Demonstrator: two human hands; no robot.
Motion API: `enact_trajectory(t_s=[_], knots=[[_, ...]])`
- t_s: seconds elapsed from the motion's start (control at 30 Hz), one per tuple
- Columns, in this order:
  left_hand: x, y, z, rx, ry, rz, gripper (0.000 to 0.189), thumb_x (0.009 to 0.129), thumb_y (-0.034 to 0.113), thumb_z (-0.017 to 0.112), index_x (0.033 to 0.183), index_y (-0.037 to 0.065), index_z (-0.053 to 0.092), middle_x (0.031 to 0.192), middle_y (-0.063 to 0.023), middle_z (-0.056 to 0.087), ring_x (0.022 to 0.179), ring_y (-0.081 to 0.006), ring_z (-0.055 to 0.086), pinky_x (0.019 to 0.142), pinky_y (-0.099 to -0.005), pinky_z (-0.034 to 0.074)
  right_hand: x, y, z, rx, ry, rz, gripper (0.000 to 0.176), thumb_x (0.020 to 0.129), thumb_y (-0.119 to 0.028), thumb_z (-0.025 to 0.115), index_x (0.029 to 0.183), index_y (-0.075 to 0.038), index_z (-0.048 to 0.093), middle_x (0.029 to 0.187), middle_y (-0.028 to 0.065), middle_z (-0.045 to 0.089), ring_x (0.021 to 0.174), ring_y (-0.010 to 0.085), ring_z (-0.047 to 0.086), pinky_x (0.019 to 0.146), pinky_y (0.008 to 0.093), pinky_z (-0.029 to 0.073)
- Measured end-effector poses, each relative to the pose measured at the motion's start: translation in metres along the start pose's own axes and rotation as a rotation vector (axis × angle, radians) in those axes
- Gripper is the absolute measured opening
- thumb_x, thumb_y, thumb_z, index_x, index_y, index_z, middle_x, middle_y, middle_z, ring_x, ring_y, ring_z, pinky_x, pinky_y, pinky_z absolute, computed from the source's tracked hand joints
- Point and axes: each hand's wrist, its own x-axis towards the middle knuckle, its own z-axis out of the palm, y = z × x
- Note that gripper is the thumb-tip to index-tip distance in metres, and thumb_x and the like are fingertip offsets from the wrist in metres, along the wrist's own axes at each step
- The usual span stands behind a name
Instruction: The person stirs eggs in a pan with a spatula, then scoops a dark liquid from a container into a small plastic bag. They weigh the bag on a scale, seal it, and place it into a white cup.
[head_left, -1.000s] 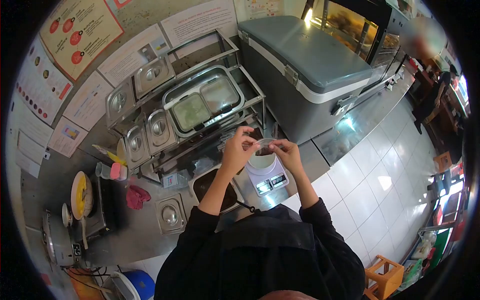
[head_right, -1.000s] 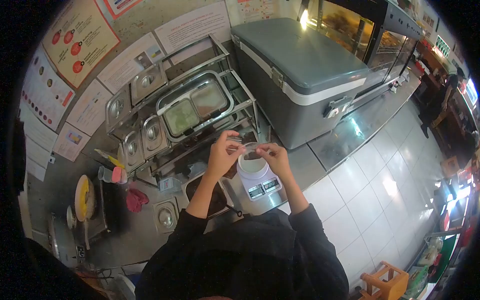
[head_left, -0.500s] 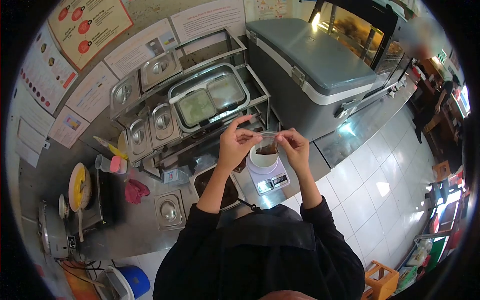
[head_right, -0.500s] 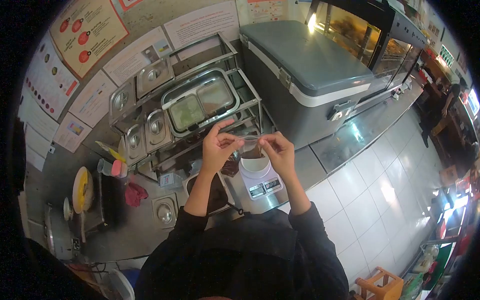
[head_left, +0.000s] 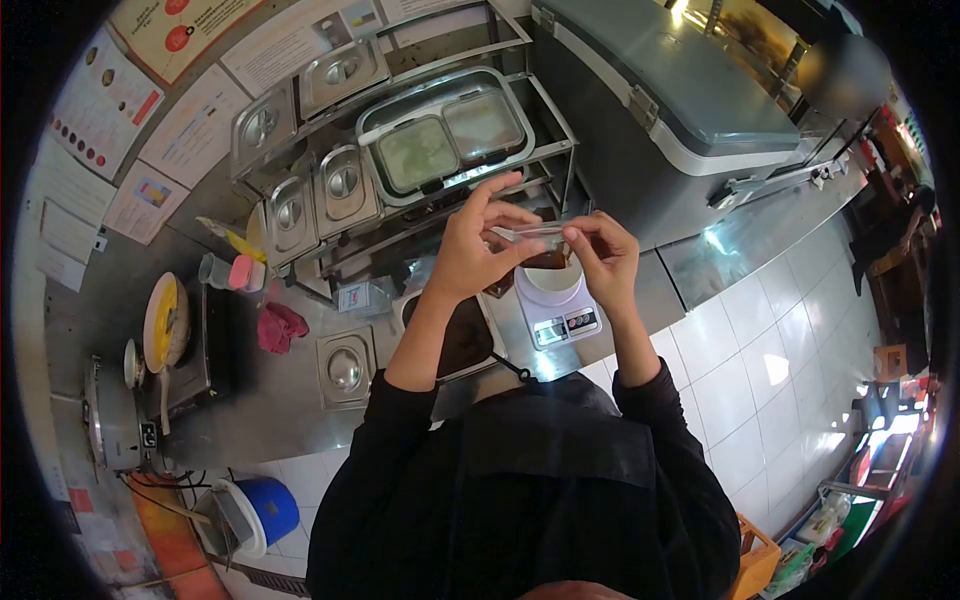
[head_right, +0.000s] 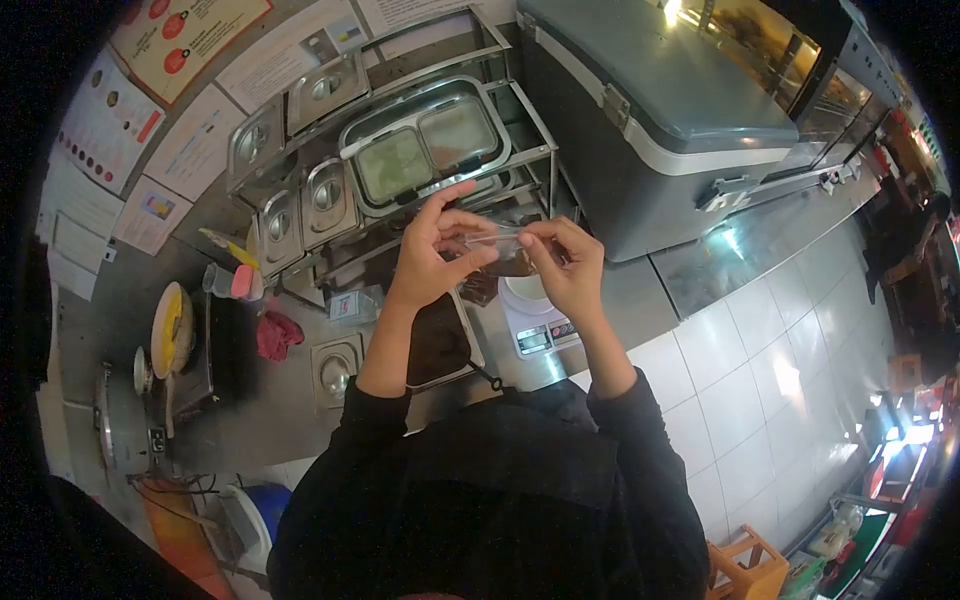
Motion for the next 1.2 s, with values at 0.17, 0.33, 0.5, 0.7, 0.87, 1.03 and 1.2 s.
enact_trajectory(t_s=[0.17,0.33,0.5,0.7,0.87,1.03,1.2], knots=[[-0.004,-0.003,-0.016,0.094,-0.05,-0.002,0.056,0.077,0.001,0.071,0.128,0.001,0.047,0.078,-0.0018,0.064,0.074,-0.0053,0.06,0.07,-0.0199,0.048,0.001,0.005,0.018,0.013,-0.062,0.053,0.007,0.085,-0.007,0.065,0.085,0.0,0.063,0.075,0.0008,0.056,0.061,0.0044,0.048,0.053,0.0188,0.036],[-0.01,0.004,-0.018,0.189,-0.006,0.016,0.052,0.078,-0.002,0.068,0.126,0.002,0.049,0.078,-0.0038,0.065,0.076,-0.0078,0.062,0.07,-0.0235,0.05,0.002,0.007,0.03,-0.091,-0.166,0.032,0.01,0.082,-0.009,0.068,0.086,-0.001,0.065,0.074,0.0025,0.058,0.061,0.0053,0.049,0.053,0.0203,0.035],[-0.021,-0.013,-0.029,0.202,-0.049,-0.035,0.06,0.076,-0.002,0.067,0.131,0.004,0.045,0.081,-0.0085,0.068,0.077,-0.0132,0.066,0.073,-0.0257,0.051,-0.004,0.018,0.036,-0.167,-0.264,0.094,0.007,0.083,-0.006,0.068,0.084,0.0,0.064,0.075,0.0,0.057,0.067,0.0031,0.051,0.056,0.0176,0.036],[-0.075,-0.021,-0.044,0.448,0.226,-0.076,0.074,0.075,0.009,0.071,0.138,0.003,0.032,0.106,-0.0165,0.061,0.099,-0.0293,0.06,0.087,-0.0377,0.046,-0.009,0.054,0.014,-0.207,-0.268,0.21,0.012,0.084,-0.012,0.067,0.089,-0.002,0.066,0.078,0.0028,0.065,0.068,0.0084,0.058,0.055,0.0227,0.043],[-0.205,-0.134,-0.103,0.753,0.686,-0.305,0.058,0.083,0.02,0.065,0.131,0.0,0.041,0.116,-0.0203,0.051,0.103,-0.0337,0.054,0.092,-0.0406,0.041,0.018,0.078,-0.028,-0.409,-0.09,0.302,0.016,0.085,-0.015,0.067,0.092,-0.001,0.065,0.078,0.0052,0.065,0.067,0.0125,0.059,0.06,0.0269,0.047],[-0.274,-0.145,-0.137,0.454,0.836,-0.675,0.05,0.082,0.022,0.067,0.123,0.0,0.047,0.116,-0.0208,0.052,0.102,-0.0339,0.053,0.089,-0.0405,0.042,0.018,0.11,-0.029,-1.02,-0.047,-0.252,0.028,0.084,-0.015,0.066,0.109,-0.003,0.063,0.081,0.0116,0.065,0.067,0.0204,0.059,0.064,0.0317,0.048],[-0.352,-0.116,-0.227,1.12,0.757,-1.291,0.102,0.057,0.04,0.085,0.134,0.001,0.033,0.13,-0.0234,0.041,0.119,-0.0394,0.042,0.097,-0.0459,0.039,-0.044,0.081,0.026,-0.651,-0.421,0.311,0.041,0.086,-0.012,0.059,0.126,-0.004,0.053,0.08,0.0113,0.063,0.068,0.0188,0.059,0.066,0.0312,0.048]])
